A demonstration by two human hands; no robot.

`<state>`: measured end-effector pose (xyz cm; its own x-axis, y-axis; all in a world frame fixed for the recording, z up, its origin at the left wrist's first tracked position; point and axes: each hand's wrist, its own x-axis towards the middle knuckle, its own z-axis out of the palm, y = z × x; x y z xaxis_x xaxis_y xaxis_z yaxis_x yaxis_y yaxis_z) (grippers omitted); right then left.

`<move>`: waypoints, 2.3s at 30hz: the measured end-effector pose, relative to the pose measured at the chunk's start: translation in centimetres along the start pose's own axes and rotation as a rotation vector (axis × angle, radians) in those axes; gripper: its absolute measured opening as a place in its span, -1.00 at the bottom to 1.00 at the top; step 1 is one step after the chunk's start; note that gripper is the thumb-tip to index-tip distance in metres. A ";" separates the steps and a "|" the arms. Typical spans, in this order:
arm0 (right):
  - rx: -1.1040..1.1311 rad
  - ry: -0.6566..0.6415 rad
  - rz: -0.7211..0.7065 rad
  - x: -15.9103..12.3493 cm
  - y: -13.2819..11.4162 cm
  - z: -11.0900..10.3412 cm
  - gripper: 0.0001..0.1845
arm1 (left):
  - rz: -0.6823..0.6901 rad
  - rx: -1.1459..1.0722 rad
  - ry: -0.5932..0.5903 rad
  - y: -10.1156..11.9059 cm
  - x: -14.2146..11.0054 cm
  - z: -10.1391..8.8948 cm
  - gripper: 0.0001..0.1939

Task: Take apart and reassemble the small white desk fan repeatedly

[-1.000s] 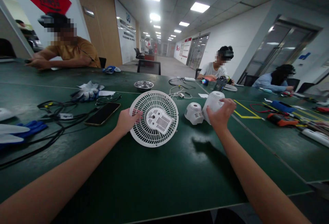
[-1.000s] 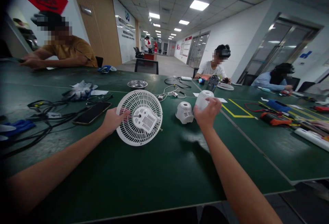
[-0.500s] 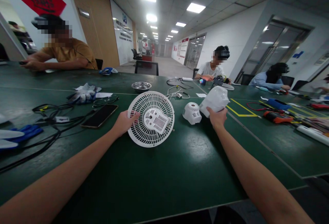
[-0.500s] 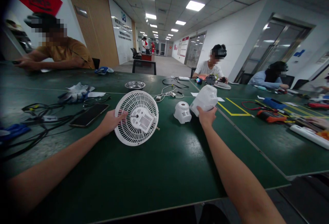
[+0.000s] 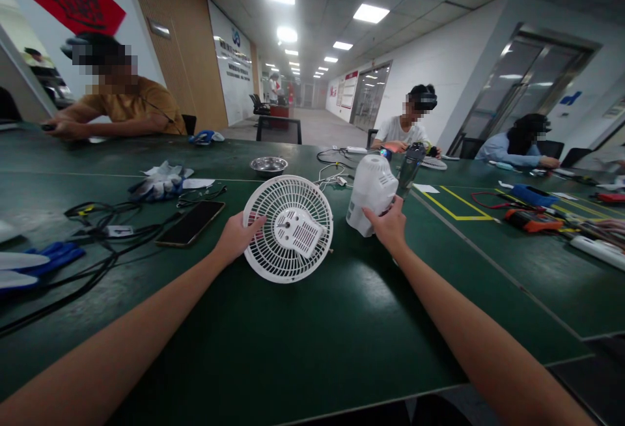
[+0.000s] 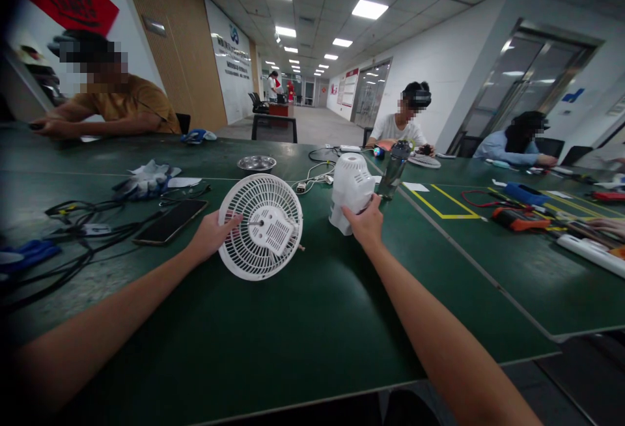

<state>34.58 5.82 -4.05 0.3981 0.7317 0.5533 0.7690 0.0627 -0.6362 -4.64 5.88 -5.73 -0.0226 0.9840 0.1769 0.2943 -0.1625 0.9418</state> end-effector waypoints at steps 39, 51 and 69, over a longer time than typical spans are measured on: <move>0.095 0.139 -0.002 2.4 5.1 -4.2 0.01 | 0.087 0.157 0.035 0.1 1.2 1.2 -0.60; 0.106 0.139 -0.044 2.5 5.3 -4.8 -0.08 | 0.074 0.109 -0.033 0.5 0.4 0.9 -0.55; 0.167 0.261 -0.084 4.2 5.2 -5.0 -0.22 | 0.091 0.137 -0.041 0.2 0.6 0.8 -0.52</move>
<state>42.78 5.78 -2.38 0.4682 0.5215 0.7133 0.7204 0.2422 -0.6499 -3.79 6.53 -5.70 0.0481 0.9682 0.2456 0.4208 -0.2426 0.8741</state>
